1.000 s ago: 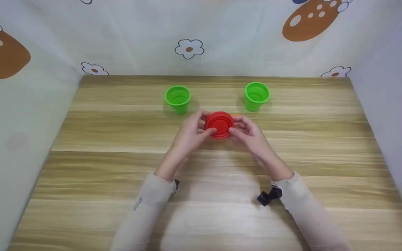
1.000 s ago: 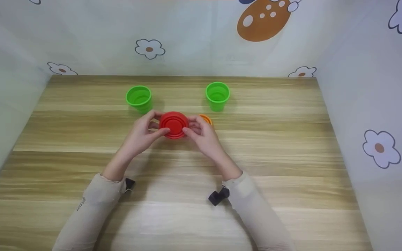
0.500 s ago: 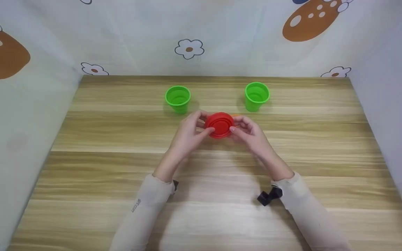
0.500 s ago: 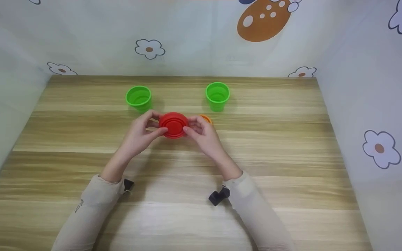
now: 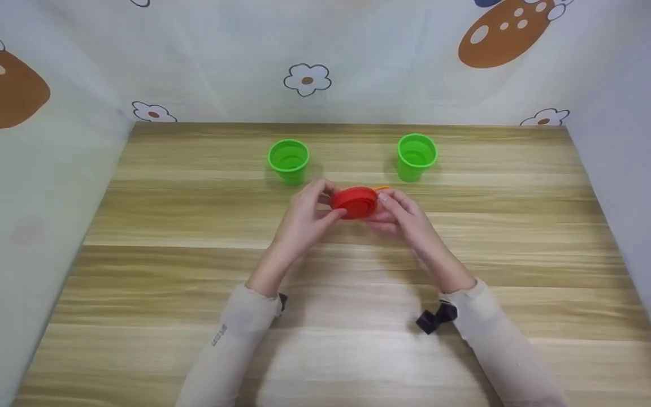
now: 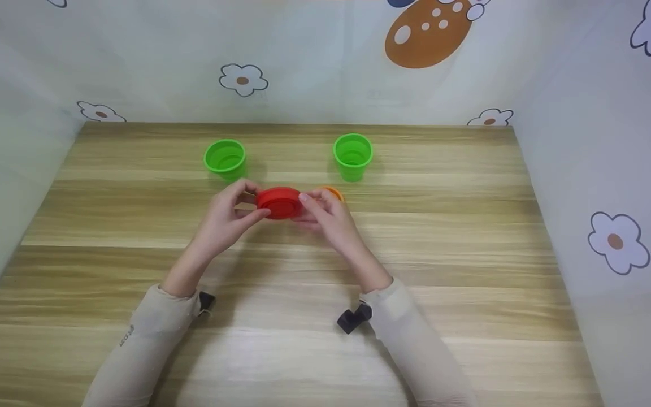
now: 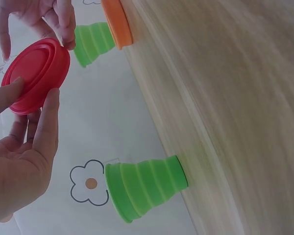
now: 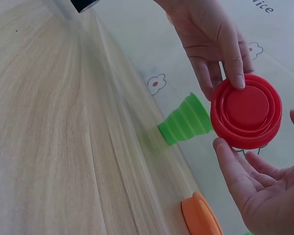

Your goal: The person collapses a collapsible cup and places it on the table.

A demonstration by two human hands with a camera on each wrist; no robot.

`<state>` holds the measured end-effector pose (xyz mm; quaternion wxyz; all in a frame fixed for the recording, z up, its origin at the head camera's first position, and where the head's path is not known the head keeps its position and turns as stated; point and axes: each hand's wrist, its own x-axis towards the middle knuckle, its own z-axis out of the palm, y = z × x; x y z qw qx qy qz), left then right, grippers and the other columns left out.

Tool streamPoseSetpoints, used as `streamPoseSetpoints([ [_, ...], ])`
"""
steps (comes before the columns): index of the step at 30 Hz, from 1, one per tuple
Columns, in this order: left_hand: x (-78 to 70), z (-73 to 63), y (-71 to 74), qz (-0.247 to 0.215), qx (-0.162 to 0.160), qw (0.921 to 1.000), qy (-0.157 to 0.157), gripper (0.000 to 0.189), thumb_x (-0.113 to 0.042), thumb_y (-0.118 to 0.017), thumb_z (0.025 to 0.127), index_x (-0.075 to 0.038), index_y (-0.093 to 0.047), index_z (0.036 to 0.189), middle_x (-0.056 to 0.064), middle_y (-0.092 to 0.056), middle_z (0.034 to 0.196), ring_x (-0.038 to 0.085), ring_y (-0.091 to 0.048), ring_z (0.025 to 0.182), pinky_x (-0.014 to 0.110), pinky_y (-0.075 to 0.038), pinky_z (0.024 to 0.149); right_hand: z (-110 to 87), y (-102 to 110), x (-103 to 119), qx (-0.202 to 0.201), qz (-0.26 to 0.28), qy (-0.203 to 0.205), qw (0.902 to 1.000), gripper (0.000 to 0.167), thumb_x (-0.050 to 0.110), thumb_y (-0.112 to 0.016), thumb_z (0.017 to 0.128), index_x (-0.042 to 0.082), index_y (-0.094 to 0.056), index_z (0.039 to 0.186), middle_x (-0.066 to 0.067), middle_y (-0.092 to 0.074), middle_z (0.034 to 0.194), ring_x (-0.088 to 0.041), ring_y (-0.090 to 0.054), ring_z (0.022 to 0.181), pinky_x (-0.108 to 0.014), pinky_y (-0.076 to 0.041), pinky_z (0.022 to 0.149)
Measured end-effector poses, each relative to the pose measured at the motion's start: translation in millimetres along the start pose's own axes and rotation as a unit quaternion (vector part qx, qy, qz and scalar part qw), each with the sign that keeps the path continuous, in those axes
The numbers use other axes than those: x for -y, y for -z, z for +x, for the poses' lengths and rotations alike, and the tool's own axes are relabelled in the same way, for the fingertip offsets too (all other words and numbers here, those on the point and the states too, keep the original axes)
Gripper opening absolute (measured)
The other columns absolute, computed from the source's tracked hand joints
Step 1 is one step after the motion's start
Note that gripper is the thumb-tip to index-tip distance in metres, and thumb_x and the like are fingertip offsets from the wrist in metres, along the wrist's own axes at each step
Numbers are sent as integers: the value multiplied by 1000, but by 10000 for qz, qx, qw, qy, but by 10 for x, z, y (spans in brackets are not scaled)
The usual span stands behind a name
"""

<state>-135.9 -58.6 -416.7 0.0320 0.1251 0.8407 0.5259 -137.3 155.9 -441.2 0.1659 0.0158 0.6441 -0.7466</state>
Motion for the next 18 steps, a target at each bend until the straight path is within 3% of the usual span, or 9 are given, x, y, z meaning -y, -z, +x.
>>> streamPoseSetpoints([
  [4,12,-3,-11,1,-48,9998,-183,25,3,-71,87,-3,-61,109,11,-62,113,24,-62,113,35,-60,90,5,3,-1,61,-40,-5,10000,29,19,-55,101,1,-54,124,-4,-68,107,-15,-72,93,-35,-60,90],
  [10,19,6,-10,-62,-240,9997,-74,20,4,-71,87,-3,-64,105,11,-47,106,23,-59,117,28,-54,101,17,20,-34,-1,-84,317,9995,41,5,-64,94,-7,-51,131,-6,-67,112,-13,-70,99,-41,-56,99],
  [14,31,7,15,375,-299,9987,-182,24,2,-71,87,-5,-66,109,11,-56,108,23,-60,112,32,-52,104,28,26,-62,-100,-370,497,9980,44,3,-69,89,-4,-53,130,-7,-65,120,-12,-69,102,-29,-58,95],
  [18,54,-3,41,530,-337,9979,-187,28,1,-71,88,-6,-66,115,10,-61,114,23,-61,114,35,-50,108,40,19,-78,-134,-312,691,9970,46,-3,-71,86,-4,-53,129,-8,-63,125,-12,-68,106,-22,-57,90],
])
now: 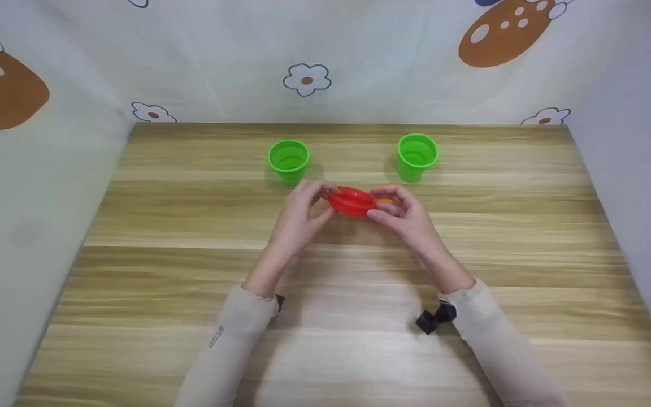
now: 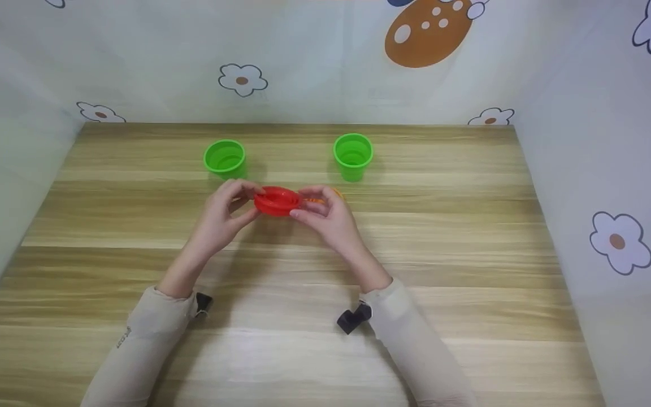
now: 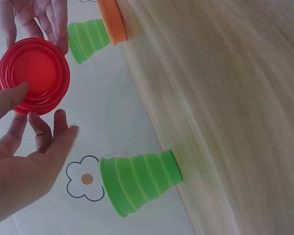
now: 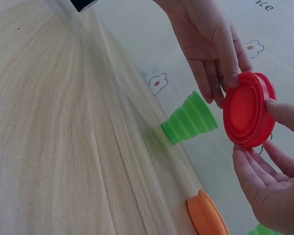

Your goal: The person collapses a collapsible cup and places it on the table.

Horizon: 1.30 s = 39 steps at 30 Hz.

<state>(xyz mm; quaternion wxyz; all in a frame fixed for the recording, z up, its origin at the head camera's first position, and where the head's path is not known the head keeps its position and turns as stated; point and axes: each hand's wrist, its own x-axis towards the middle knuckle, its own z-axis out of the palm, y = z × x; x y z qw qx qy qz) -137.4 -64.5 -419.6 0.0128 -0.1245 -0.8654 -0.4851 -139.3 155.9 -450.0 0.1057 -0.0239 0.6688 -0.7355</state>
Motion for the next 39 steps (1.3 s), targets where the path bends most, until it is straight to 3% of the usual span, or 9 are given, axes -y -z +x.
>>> streamPoseSetpoints([
  [8,29,-13,41,-359,78,9991,215,39,-2,-74,87,-6,-63,124,10,-61,123,21,-61,117,33,-50,108,27,-35,-26,-136,173,306,9993,45,-11,-68,84,-6,-53,127,-9,-63,123,-12,-67,109,-24,-57,93],
  [13,58,-4,66,-484,77,9982,336,43,-9,-78,85,-6,-63,126,10,-61,122,21,-63,113,30,-55,101,37,-63,-34,-163,111,441,9988,45,-12,-67,85,-8,-52,127,-18,-62,128,-14,-65,114,-26,-56,96],
  [19,115,20,99,-474,-4,9978,469,37,-1,-76,84,-1,-66,120,15,-62,119,26,-66,109,32,-58,95,49,-105,-52,-76,81,566,9983,41,-10,-66,86,-8,-53,126,-23,-61,132,-19,-64,116,-27,-55,98],
  [25,157,45,125,-347,32,9962,797,37,3,-70,88,-1,-65,125,16,-63,126,27,-66,111,34,-58,94,73,-137,-68,46,-169,656,9977,37,-8,-64,89,-9,-54,124,-25,-62,132,-27,-63,119,-26,-54,100],
  [32,186,69,137,-227,206,9934,1107,41,-1,-66,92,-3,-60,133,15,-62,133,27,-64,117,36,-54,102,96,-156,-96,130,-273,517,9982,38,-9,-61,90,-11,-53,127,-28,-60,132,-30,-63,121,-24,-53,100],
  [39,269,131,143,-321,602,9885,1347,42,-1,-61,95,-3,-57,137,17,-59,138,30,-60,124,39,-50,108,113,-151,-128,281,-399,175,9987,39,-7,-59,92,-12,-52,130,-31,-59,133,-37,-60,125,-21,-53,98],
])
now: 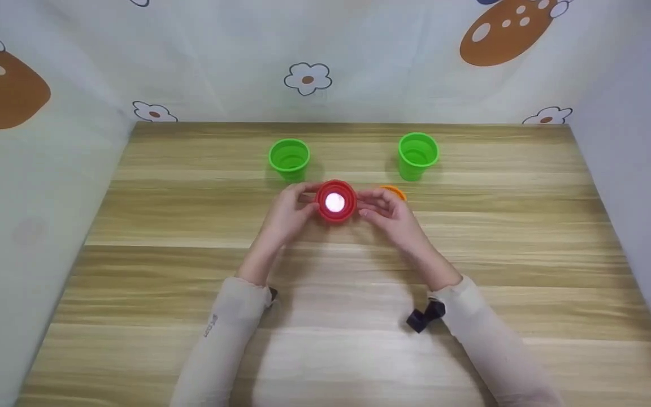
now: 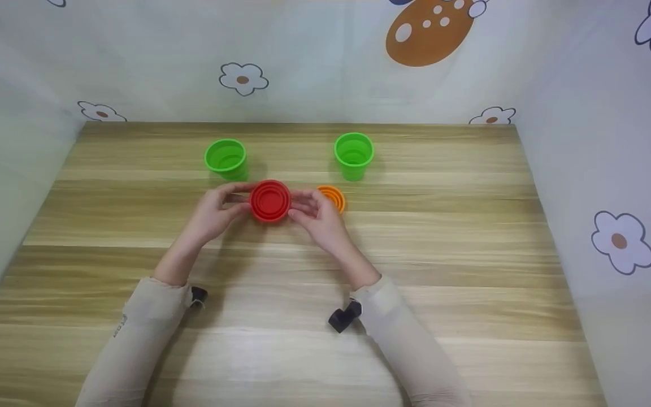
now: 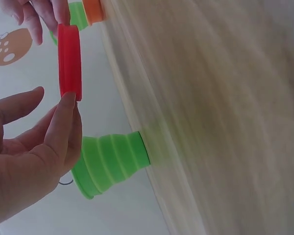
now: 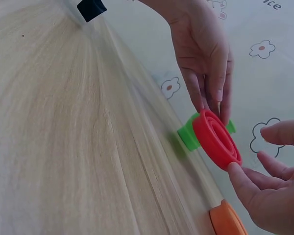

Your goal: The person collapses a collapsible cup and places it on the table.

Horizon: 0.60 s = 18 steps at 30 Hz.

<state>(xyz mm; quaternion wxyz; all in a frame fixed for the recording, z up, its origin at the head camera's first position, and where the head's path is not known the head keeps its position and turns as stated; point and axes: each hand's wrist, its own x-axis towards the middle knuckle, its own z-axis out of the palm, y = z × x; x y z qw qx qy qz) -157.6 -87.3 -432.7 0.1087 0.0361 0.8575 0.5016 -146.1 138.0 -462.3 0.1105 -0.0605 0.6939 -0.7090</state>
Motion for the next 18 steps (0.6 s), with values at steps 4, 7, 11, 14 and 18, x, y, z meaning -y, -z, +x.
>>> streamPoseSetpoints([
  [4,30,67,10,30,261,9996,46,42,1,-58,96,0,-56,137,19,-58,139,32,-59,128,40,-48,110,1,19,-24,215,-41,-206,9995,42,-4,-58,94,-12,-49,134,-31,-56,137,-39,-58,127,-22,-54,98],
  [7,51,103,8,33,450,9989,108,42,2,-58,95,3,-55,137,21,-59,139,32,-58,129,40,-47,111,-6,24,-40,335,-33,-312,9989,43,-3,-57,95,-12,-47,136,-32,-54,139,-38,-57,127,-23,-55,97],
  [11,87,139,-2,52,637,9977,206,42,2,-57,96,5,-54,137,22,-59,138,33,-58,129,40,-46,111,-12,20,-34,429,-81,-367,9984,43,-2,-57,95,-12,-47,136,-31,-53,139,-39,-57,128,-21,-54,97],
  [14,106,156,-5,112,712,9971,236,41,2,-56,97,6,-53,138,23,-59,138,34,-58,129,41,-46,112,-13,20,-21,488,-170,-407,9978,43,0,-57,96,-11,-48,137,-30,-54,139,-40,-55,130,-20,-53,97],
  [18,105,160,-3,222,764,9966,216,41,2,-55,96,8,-53,137,24,-59,137,35,-57,129,42,-44,113,-21,26,-1,560,-322,-520,9966,45,3,-57,97,-9,-47,139,-27,-54,141,-39,-54,131,-21,-51,100],
])
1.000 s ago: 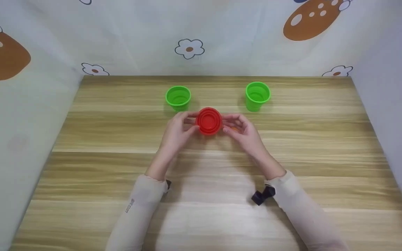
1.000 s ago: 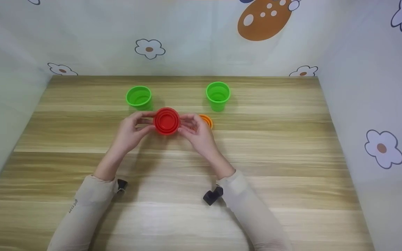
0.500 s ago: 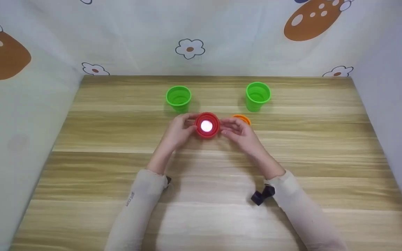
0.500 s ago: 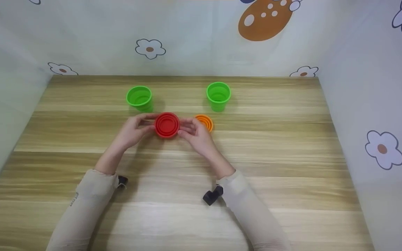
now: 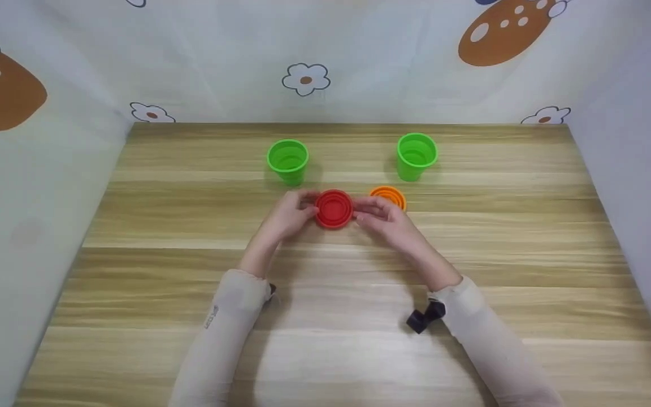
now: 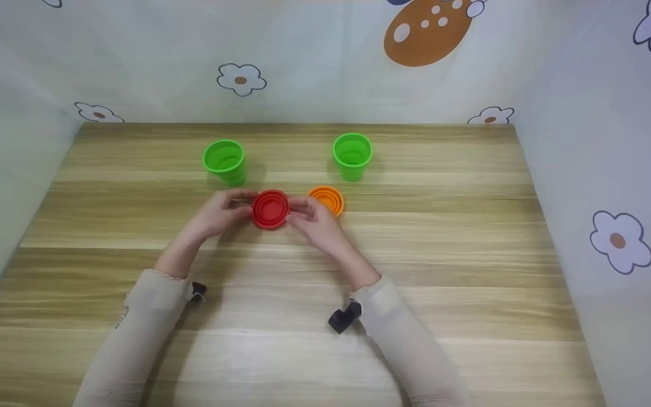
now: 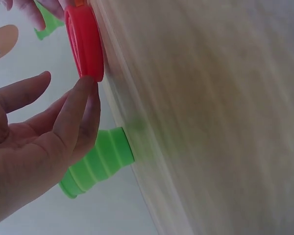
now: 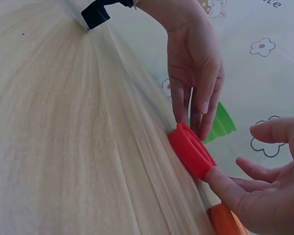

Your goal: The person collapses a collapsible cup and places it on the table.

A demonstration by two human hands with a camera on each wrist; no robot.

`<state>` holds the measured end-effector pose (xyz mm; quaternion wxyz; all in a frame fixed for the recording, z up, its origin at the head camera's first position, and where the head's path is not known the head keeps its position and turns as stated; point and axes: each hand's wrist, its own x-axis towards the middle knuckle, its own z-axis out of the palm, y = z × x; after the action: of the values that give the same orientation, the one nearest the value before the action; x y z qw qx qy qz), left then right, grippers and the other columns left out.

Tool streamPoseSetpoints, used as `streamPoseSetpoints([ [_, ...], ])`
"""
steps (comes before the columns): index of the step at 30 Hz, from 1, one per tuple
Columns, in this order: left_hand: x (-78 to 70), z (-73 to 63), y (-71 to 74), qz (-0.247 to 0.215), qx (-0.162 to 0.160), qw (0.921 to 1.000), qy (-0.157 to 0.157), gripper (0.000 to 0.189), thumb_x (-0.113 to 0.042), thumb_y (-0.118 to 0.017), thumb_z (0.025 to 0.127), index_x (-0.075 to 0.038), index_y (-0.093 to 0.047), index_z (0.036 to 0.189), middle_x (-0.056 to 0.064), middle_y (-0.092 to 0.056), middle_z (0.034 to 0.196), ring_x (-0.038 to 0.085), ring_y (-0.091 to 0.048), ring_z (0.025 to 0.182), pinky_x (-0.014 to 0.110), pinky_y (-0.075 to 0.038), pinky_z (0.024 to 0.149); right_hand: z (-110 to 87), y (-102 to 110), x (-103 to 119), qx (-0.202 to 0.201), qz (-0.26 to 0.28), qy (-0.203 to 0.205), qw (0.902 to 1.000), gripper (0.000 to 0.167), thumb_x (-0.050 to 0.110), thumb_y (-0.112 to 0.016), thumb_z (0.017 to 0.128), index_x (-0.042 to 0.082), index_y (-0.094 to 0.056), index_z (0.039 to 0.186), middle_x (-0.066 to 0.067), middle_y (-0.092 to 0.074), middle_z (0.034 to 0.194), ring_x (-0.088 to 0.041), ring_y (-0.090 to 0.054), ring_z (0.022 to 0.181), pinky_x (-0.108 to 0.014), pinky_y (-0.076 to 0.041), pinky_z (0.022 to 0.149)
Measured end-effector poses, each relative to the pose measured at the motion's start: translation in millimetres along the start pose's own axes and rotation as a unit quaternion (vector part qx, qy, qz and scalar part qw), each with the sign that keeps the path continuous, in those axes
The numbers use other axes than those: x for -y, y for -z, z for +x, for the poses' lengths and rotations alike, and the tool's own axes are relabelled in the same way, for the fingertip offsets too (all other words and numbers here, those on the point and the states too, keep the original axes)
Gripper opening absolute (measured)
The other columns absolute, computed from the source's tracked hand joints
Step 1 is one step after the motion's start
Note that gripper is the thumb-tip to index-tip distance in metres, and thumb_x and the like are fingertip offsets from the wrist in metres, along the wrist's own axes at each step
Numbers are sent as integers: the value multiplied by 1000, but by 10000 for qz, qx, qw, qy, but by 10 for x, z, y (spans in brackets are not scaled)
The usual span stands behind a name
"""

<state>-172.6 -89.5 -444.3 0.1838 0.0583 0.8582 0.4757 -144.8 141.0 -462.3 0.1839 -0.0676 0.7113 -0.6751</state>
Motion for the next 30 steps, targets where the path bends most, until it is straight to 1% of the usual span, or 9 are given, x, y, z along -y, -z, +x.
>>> streamPoseSetpoints([
  [5,-29,-15,5,6,41,10000,6,42,2,-54,96,8,-50,137,25,-57,138,37,-57,128,42,-46,111,-21,27,20,71,-47,-112,9999,46,6,-57,97,-8,-46,140,-26,-53,143,-38,-53,133,-24,-51,102],
  [10,-95,-10,2,-140,-117,9998,32,40,0,-56,97,4,-52,136,22,-56,140,35,-58,128,41,-48,110,-44,82,81,-88,12,-161,9998,44,6,-56,98,-7,-47,139,-26,-51,145,-38,-51,135,-24,-51,102],
  [13,-161,8,1,-187,-223,9995,-80,37,-1,-57,97,2,-55,134,20,-57,138,34,-59,127,40,-48,110,-59,119,152,-131,195,-149,9996,45,5,-54,99,-7,-45,141,-28,-48,146,-39,-48,137,-25,-51,104],
  [17,-264,36,4,-189,-339,9988,-309,34,1,-57,96,1,-58,130,18,-61,135,33,-61,124,39,-49,108,-68,162,244,-138,293,-32,9995,46,4,-53,99,-8,-42,142,-30,-45,148,-39,-45,140,-21,-51,102],
  [20,-363,61,9,-109,-387,9984,-401,32,-1,-57,97,-1,-59,129,16,-62,133,31,-61,124,37,-50,108,-71,200,304,-179,248,138,9994,46,3,-53,99,-9,-42,142,-30,-44,148,-38,-45,140,-16,-50,100],
  [22,-441,82,11,-62,-380,9983,-443,32,-3,-58,97,-2,-60,129,15,-63,133,30,-60,124,37,-50,108,-74,236,341,-237,211,257,9992,45,3,-53,99,-8,-42,142,-30,-44,149,-37,-45,140,-16,-50,100],
  [25,-565,123,5,3,-364,9980,-521,33,-5,-59,97,-2,-60,130,13,-63,133,28,-61,123,35,-50,108,-80,310,412,-403,185,372,9983,45,3,-53,99,-7,-43,142,-28,-44,150,-36,-46,140,-16,-50,100],
  [27,-635,155,-13,7,-388,9972,-634,33,-5,-59,97,-2,-60,129,13,-64,132,28,-61,122,35,-50,107,-82,372,469,-533,170,435,9975,45,3,-53,99,-6,-43,142,-26,-45,149,-35,-47,139,-17,-50,100],
  [30,-708,205,-64,-115,-478,9955,-809,32,-4,-59,96,0,-60,128,14,-64,131,28,-62,122,34,-51,106,-83,478,561,-721,159,470,9962,44,3,-53,99,-4,-44,141,-21,-49,148,-33,-48,139,-21,-50,102],
])
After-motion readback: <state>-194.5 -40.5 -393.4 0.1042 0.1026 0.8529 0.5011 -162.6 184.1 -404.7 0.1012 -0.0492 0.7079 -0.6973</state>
